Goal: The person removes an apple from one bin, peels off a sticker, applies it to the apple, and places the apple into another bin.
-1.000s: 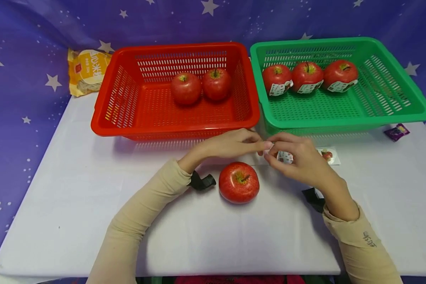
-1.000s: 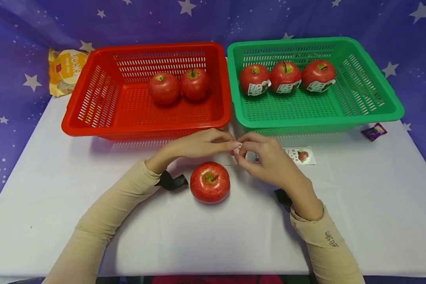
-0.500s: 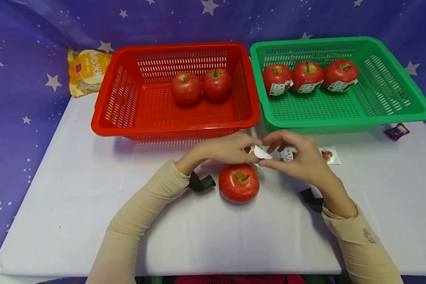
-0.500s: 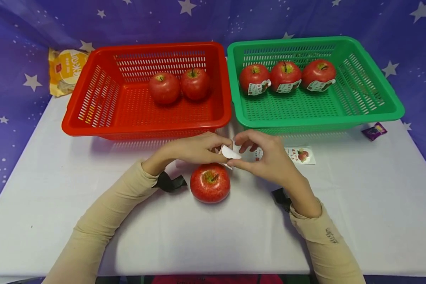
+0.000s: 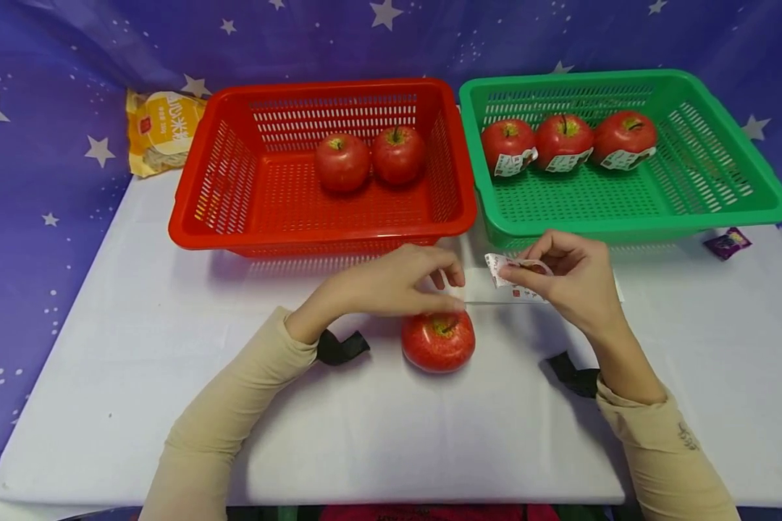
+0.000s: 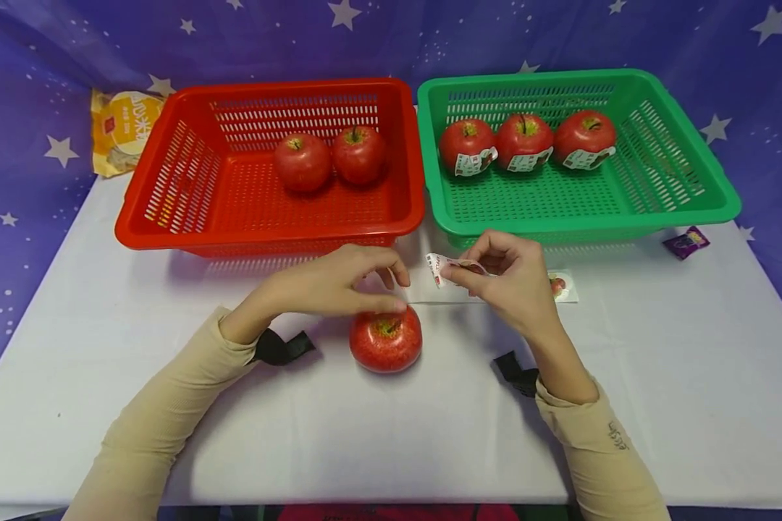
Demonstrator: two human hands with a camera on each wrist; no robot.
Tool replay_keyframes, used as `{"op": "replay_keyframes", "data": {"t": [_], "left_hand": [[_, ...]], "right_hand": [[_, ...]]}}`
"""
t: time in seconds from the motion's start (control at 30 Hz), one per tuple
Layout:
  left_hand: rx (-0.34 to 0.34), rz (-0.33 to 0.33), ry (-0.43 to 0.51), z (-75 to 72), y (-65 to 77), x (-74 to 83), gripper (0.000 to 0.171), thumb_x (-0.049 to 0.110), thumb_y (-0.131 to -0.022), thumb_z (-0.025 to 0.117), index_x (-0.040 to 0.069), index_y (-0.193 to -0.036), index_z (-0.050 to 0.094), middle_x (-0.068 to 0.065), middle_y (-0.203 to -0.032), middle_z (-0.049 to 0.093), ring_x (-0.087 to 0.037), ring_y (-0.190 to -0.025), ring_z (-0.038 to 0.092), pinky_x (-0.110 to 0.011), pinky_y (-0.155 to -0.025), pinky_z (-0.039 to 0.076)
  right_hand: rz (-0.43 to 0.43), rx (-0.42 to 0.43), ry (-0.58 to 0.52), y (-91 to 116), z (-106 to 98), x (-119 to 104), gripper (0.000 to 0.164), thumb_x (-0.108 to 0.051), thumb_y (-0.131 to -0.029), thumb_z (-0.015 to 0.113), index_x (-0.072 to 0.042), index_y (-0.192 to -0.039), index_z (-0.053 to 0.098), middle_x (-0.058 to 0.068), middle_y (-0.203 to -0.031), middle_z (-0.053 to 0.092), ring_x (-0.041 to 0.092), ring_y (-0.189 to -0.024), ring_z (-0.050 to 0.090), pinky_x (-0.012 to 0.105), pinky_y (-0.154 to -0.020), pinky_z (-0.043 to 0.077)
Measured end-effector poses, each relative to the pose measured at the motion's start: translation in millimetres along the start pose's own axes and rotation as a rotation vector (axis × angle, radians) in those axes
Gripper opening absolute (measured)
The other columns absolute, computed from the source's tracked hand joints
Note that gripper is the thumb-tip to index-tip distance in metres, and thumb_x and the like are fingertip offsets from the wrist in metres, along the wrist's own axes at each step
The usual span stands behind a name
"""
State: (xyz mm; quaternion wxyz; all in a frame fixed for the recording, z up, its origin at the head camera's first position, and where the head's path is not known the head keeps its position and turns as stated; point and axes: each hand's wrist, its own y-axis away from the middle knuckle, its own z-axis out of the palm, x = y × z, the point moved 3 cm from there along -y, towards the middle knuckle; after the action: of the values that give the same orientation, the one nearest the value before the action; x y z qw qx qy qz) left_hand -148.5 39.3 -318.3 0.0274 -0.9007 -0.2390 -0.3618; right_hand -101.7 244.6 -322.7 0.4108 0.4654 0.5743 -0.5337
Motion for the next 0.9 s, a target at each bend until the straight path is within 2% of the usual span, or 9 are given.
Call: {"op": "replay_keyframes", "data": {"t": [0.13, 0.2, 0.3, 0.43, 0.5, 0.73, 0.9], "left_hand": [[0.000, -0.021, -0.268, 16.2, 20.0, 16.9, 0.073, 0.052, -0.065, 0.084, 0.018, -0.121, 0.053, 0.000, -0.116, 0.055, -0.018, -0.104, 0.054, -0.032, -0.085, 0.050], [0.006, -0.018, -0.322, 21.2, 21.6, 18.7, 0.081, 0.050, -0.059, 0.088, 0.018, -0.124, 0.052, -0.003, -0.117, 0.052, -0.020, -0.104, 0.053, -0.034, -0.085, 0.051], [-0.008, -0.075, -0.247, 18.2, 17.6, 10.2, 0.082, 0.047, -0.063, 0.086, 0.017, -0.132, 0.052, -0.006, -0.123, 0.050, -0.021, -0.108, 0.051, -0.035, -0.090, 0.050], [-0.027, -0.201, -0.130, 5.4, 13.3, -9.1, 0.077, 0.053, -0.077, 0.074, 0.018, -0.140, 0.050, -0.003, -0.132, 0.055, -0.020, -0.116, 0.049, -0.035, -0.099, 0.044], [-0.042, -0.234, -0.105, 1.1, 12.7, -15.8, 0.074, 0.055, -0.081, 0.069, 0.017, -0.141, 0.050, -0.001, -0.131, 0.060, -0.020, -0.117, 0.049, -0.035, -0.100, 0.042], [-0.063, -0.213, -0.074, -2.2, 12.2, -18.7, 0.069, 0.053, -0.086, 0.065, 0.010, -0.138, 0.053, 0.001, -0.116, 0.065, -0.016, -0.105, 0.055, -0.029, -0.090, 0.047], [-0.045, -0.214, -0.067, 0.1, 13.5, -15.3, 0.069, 0.060, -0.080, 0.067, 0.012, -0.129, 0.059, 0.006, -0.106, 0.066, -0.009, -0.090, 0.060, -0.023, -0.076, 0.051]], "right_hand": [[0.030, -0.018, 0.033, 0.9, 0.7, -3.1, 0.026, 0.015, -0.066, 0.078, -0.002, -0.064, 0.058, -0.003, -0.065, 0.065, 0.008, -0.062, 0.062, 0.016, -0.053, 0.047], [0.036, -0.028, 0.070, 1.5, 2.8, -3.9, 0.027, 0.013, -0.066, 0.079, -0.004, -0.064, 0.058, -0.004, -0.064, 0.062, 0.008, -0.062, 0.059, 0.016, -0.052, 0.046], [0.064, -0.058, 0.072, 3.1, 7.7, -2.5, 0.028, 0.012, -0.067, 0.079, -0.006, -0.064, 0.058, -0.004, -0.063, 0.060, 0.008, -0.061, 0.054, 0.017, -0.050, 0.042], [0.101, -0.121, 0.078, 6.3, 18.6, 2.4, 0.033, 0.010, -0.068, 0.078, -0.009, -0.061, 0.052, -0.005, -0.062, 0.056, 0.010, -0.063, 0.051, 0.021, -0.051, 0.038], [0.130, -0.153, 0.095, 7.9, 25.3, 6.0, 0.035, 0.007, -0.069, 0.079, -0.009, -0.060, 0.050, -0.006, -0.061, 0.056, 0.010, -0.064, 0.052, 0.023, -0.052, 0.038], [0.223, -0.207, 0.210, 12.9, 40.5, 13.7, 0.036, -0.006, -0.070, 0.083, -0.009, -0.058, 0.049, -0.008, -0.057, 0.050, 0.010, -0.062, 0.047, 0.027, -0.054, 0.039], [0.228, -0.180, 0.298, 15.3, 43.2, 11.7, 0.037, -0.013, -0.071, 0.084, -0.006, -0.059, 0.049, -0.008, -0.055, 0.048, 0.011, -0.064, 0.050, 0.027, -0.056, 0.041]]}}
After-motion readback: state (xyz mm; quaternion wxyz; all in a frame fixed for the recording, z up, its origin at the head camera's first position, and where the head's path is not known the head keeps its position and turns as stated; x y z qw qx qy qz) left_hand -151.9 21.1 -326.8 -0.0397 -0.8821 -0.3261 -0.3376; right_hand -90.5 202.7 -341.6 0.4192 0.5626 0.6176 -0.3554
